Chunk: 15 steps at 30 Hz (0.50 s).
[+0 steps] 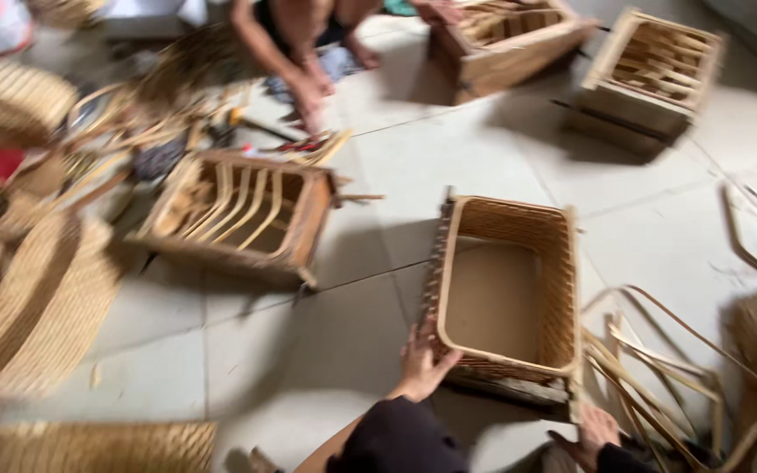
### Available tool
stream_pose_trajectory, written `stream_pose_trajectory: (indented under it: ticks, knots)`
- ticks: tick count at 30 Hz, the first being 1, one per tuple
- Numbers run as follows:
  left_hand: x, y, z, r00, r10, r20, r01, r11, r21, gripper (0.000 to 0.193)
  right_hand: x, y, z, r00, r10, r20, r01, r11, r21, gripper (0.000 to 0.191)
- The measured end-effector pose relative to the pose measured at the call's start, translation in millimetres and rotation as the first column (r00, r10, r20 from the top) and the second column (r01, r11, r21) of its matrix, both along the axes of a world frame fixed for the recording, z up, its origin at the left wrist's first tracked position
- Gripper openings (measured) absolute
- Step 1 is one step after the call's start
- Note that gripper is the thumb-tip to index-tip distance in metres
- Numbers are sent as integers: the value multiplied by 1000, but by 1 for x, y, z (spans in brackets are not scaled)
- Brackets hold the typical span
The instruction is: The person sits on the floor fitting a woven bamboo basket body into a wooden frame mold. They press the woven walls against the frame sides, position a bent rim strip around the top edge, and tuck and adjust the rim and weave to seat the basket in the frame.
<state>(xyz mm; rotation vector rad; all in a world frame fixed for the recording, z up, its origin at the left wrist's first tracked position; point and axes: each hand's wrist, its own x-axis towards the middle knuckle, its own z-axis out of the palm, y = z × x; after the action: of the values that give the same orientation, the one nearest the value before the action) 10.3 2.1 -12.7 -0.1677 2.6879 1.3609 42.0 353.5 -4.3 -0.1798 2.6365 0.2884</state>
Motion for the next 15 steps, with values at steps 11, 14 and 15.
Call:
stream_pose_trajectory:
  ticks: [11, 14, 15]
  knots:
    - [-22, -1, 12, 997, 58, -42, -44, 958, 284, 79, 13, 24, -34, 908, -282, -308, 31, 781, -624, 74]
    - [-34, 5, 10, 995, 94, 15, -93, 936, 341, 78, 19, 32, -23, 826, -523, -212, 210, 633, -745, 93]
    - [-36, 6, 6, 991, 113, 78, -134, 924, 357, 78, 22, 37, -18, 840, -512, -181, 132, 516, -846, 88]
